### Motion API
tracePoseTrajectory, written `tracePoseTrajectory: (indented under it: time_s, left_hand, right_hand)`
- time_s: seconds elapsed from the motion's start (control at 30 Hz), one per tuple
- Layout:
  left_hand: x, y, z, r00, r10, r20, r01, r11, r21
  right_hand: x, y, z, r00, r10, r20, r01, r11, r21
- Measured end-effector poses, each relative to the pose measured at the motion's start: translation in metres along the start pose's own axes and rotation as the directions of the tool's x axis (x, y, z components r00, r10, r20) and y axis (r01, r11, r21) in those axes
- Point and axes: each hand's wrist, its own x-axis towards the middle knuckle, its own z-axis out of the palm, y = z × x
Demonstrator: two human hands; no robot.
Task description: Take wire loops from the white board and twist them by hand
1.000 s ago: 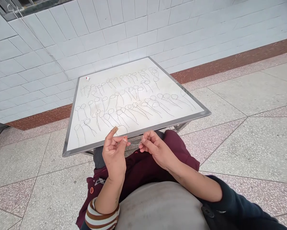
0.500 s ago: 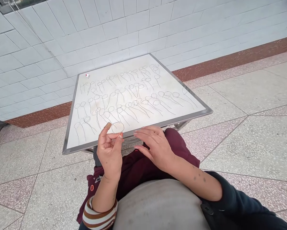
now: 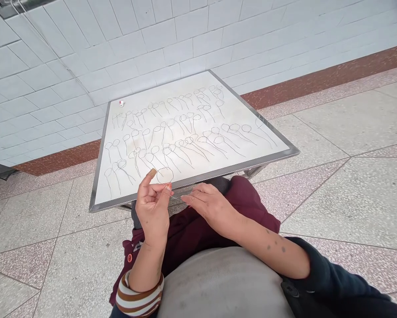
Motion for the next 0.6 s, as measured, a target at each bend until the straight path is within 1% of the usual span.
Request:
tracePoseTrajectory:
  time_s: [0.07,0.17,0.3,0.37,0.43,0.5,0.6]
  left_hand:
    - [0.001,-0.002,0.000,1.000,-0.003,0.006,0.003,1.000,-0.005]
    - [0.002,-0.007,-0.002,1.000,0.011,0.016,-0.010,0.999,-0.031]
    - [0.003,-0.011,-0.004,0.999,0.036,-0.012,-0.037,0.994,-0.104]
    - [0.003,-0.011,-0.004,0.999,0.041,-0.035,-0.046,0.987,-0.156]
    - [0.003,-0.011,-0.004,0.999,0.032,-0.043,-0.040,0.980,-0.194]
    - [0.003,-0.012,-0.003,0.999,0.016,-0.037,-0.023,0.979,-0.204]
    - [0.002,-0.013,-0.002,1.000,0.001,-0.024,-0.006,0.981,-0.192]
  right_hand:
    - [0.000,0.000,0.002,1.000,-0.005,0.018,0.006,1.000,-0.016]
    - [-0.001,-0.002,0.006,0.999,0.021,0.025,-0.018,0.996,-0.083]
    - [-0.004,-0.009,0.012,0.996,0.086,-0.019,-0.088,0.984,-0.153]
    - [-0.005,-0.013,0.013,0.993,0.111,-0.036,-0.115,0.984,-0.137]
    - [-0.005,-0.015,0.013,0.993,0.118,-0.027,-0.120,0.988,-0.095]
    - [-0.003,-0.015,0.010,0.993,0.114,0.001,-0.114,0.991,-0.068]
    - [0.005,-0.016,0.002,0.993,0.115,0.020,-0.113,0.989,-0.094]
